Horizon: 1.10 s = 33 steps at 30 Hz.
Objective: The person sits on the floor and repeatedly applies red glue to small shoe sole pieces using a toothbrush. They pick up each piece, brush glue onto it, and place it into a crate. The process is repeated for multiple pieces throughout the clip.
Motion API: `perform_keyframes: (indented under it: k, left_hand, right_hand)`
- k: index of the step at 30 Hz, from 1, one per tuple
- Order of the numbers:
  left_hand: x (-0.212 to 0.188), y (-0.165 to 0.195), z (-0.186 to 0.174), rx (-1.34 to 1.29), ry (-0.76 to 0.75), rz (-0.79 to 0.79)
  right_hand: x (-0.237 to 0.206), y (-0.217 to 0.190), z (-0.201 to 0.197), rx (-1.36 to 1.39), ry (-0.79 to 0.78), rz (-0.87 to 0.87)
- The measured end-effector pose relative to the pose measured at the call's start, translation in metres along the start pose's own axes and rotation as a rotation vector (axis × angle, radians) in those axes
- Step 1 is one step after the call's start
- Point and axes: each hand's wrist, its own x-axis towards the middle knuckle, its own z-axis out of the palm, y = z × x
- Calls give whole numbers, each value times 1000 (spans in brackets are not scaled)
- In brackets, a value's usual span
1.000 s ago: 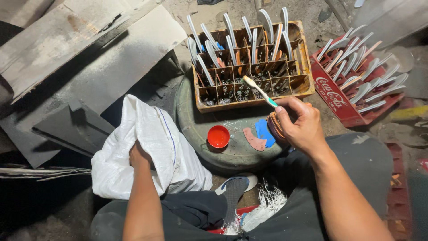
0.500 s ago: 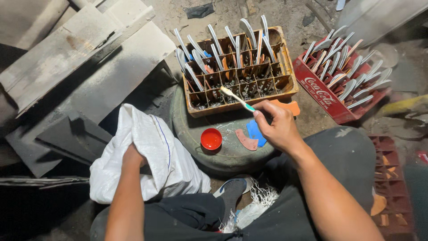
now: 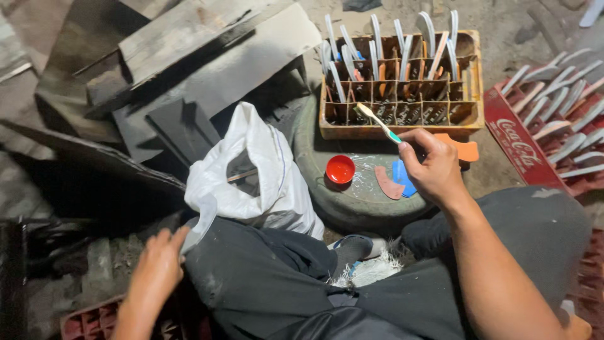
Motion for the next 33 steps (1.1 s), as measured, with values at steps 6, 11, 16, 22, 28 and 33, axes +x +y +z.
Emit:
perform_keyframes:
  k: [6, 11, 16, 22, 28, 33]
  left_hand:
    - [-106, 0, 45, -43, -2, -48]
    - [-137, -7, 52, -40, -513, -56]
    - [-144, -21, 47, -1276, -784, -215]
    - [-153, -3, 134, -2054, -746, -184]
    - [-178, -13, 195, -2186, -767, -290]
    - [-161, -4, 192, -2171, -749, -351]
  right_hand:
    - [-12, 0, 12, 30, -42, 8]
    - [-13, 4, 17, 87, -53, 18]
    - [-13, 6, 21, 49, -88, 11]
    - [-15, 8, 26, 53, -112, -6]
    - [-14, 22, 46, -106, -243, 137]
    - [-13, 42, 76, -340, -312, 52]
